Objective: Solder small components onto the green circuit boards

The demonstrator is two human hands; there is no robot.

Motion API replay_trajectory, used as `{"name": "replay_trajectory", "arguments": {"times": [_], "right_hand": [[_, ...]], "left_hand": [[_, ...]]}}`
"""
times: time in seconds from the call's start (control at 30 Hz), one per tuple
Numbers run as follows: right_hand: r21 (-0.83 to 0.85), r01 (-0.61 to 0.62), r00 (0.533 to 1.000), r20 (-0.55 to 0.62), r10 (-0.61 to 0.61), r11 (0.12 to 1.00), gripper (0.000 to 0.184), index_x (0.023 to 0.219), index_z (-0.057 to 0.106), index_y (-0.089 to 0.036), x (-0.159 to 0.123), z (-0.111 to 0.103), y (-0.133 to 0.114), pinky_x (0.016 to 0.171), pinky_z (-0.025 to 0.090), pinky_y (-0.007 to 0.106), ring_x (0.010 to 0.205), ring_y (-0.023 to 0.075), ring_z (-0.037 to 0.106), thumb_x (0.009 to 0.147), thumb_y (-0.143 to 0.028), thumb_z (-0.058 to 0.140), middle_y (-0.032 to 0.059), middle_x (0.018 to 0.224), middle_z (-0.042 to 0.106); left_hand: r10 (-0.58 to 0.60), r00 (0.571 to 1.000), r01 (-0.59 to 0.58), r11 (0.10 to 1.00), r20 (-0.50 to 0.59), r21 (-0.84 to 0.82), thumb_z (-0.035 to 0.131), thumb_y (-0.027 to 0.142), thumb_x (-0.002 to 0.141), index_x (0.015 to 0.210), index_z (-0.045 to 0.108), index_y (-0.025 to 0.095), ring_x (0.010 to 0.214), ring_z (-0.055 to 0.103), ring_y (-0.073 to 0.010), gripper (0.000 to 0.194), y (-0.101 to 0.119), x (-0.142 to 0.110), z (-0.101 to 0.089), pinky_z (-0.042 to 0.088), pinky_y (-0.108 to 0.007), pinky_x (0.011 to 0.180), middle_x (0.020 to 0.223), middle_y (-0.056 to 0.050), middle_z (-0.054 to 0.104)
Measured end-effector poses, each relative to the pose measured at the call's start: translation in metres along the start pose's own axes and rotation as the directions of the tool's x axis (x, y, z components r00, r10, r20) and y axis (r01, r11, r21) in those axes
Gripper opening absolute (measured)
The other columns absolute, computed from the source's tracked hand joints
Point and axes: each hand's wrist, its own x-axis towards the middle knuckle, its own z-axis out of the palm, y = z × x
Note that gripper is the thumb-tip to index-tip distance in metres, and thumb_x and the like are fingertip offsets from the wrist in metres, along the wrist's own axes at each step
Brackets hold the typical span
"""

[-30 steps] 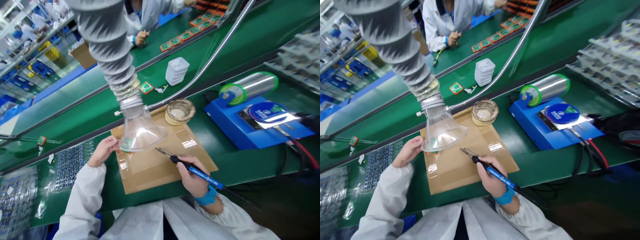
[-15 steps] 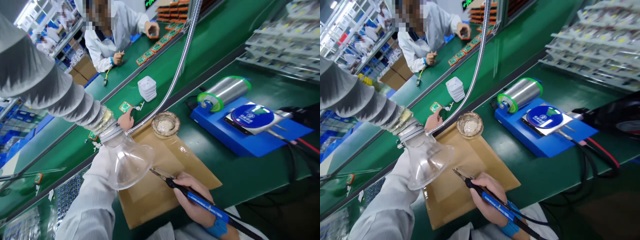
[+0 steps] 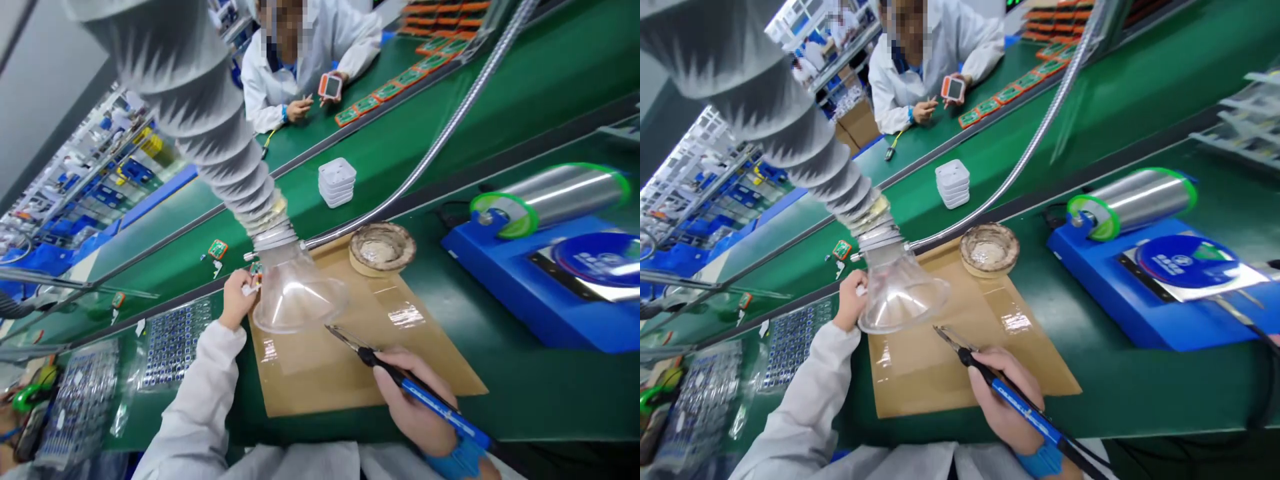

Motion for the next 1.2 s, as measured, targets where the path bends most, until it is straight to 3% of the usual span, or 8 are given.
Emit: {"name": "replay_trajectory", "arguments": {"times": [0.1,0.23,0.33,0.5,0.6,0.8,1.03,1.2], "right_hand": [[-0.102,-0.027,1.0,-0.003,0.027,0.994,0.008,0.092,0.07,-0.025,-0.008,0.001,0.004,0.068,0.061,0.033,0.076,0.023,0.075,0.09,-0.032,0.067,0.0051,0.086,0.075],[-0.221,-0.079,0.994,0.053,0.093,0.972,0.023,0.103,0.071,-0.025,-0.013,0.014,0.006,0.073,0.061,0.036,0.082,0.0253,0.076,0.091,-0.044,0.068,0.0066,0.094,0.078],[-0.188,0.024,0.955,0.295,0.033,0.982,0.032,0.119,0.067,-0.026,-0.015,0.033,0.004,0.082,0.062,0.039,0.095,0.0266,0.076,0.094,-0.045,0.064,0.0061,0.104,0.079],[-0.176,0.263,0.839,0.527,-0.135,0.949,0.032,0.122,0.067,-0.025,-0.02,0.054,0.005,0.077,0.063,0.041,0.091,0.0277,0.076,0.096,-0.043,0.059,0.0071,0.106,0.079],[-0.184,0.264,0.866,0.477,-0.149,0.947,0.034,0.125,0.065,-0.026,-0.025,0.054,0.007,0.081,0.062,0.04,0.096,0.0268,0.076,0.096,-0.043,0.058,0.007,0.11,0.078],[-0.199,0.268,0.858,0.495,-0.139,0.943,0.035,0.126,0.066,-0.024,-0.032,0.052,0.012,0.08,0.063,0.041,0.096,0.0273,0.076,0.097,-0.042,0.057,0.0076,0.113,0.078],[-0.209,0.247,0.868,0.482,-0.12,0.946,0.032,0.123,0.065,-0.022,-0.027,0.054,-0.001,0.08,0.063,0.04,0.095,0.0268,0.077,0.098,-0.038,0.057,0.0082,0.109,0.079],[-0.197,0.142,0.878,0.478,-0.031,0.97,0.033,0.123,0.066,-0.02,-0.023,0.054,-0.006,0.087,0.062,0.045,0.101,0.0284,0.076,0.095,-0.037,0.061,0.0095,0.111,0.078]], "left_hand": [[0.034,0.999,-0.031,0.985,0.013,-0.172,0.053,0.031,0.089,0.06,0.039,0.021,0.077,0.06,-0.0174,0.033,-0.005,-0.071,0.006,0.049,-0.032,0.076,0.074,-0.005,0.061],[0.266,0.948,-0.214,0.938,0.173,-0.274,0.063,0.022,0.077,0.081,0.063,0.021,0.107,0.064,-0.0226,0.004,0.014,-0.124,0.023,0.048,-0.039,0.098,0.108,-0.009,0.071],[0.367,0.91,-0.317,0.915,0.192,-0.25,0.058,0.01,0.071,0.121,0.067,0.023,0.13,0.054,-0.0247,0.053,0.014,-0.142,0.016,0.039,-0.043,0.112,0.14,-0.01,0.061],[-0.04,0.999,0.041,0.999,-0.013,0.035,0.047,0.007,0.082,0.114,0.07,0.023,0.117,0.059,-0.024,0.042,-0.048,-0.172,-0.034,0.041,-0.044,0.107,0.118,-0.008,0.07],[-0.412,0.9,0.435,0.85,-0.14,0.296,0.053,0.019,0.087,0.106,0.071,0.02,0.114,0.057,-0.0317,0.026,-0.095,-0.187,-0.063,0.043,-0.048,0.098,0.113,-0.013,0.068],[-0.48,0.877,0.448,0.806,-0.017,0.387,0.058,0.02,0.084,0.093,0.069,0.021,0.116,0.054,-0.0323,0.014,-0.135,-0.191,-0.081,0.041,-0.046,0.099,0.119,-0.012,0.066],[-0.412,0.911,0.394,0.883,0.018,0.254,0.052,0.02,0.086,0.08,0.062,0.021,0.081,0.061,-0.0234,0.012,-0.127,-0.186,-0.09,0.046,-0.037,0.083,0.082,-0.007,0.069],[-0.415,0.864,0.296,0.877,-0.285,-0.38,0.06,0.035,0.088,0.086,0.062,0.02,0.069,0.06,-0.0163,0.015,-0.065,-0.183,-0.049,0.048,-0.029,0.068,0.077,-0.002,0.065]]}}
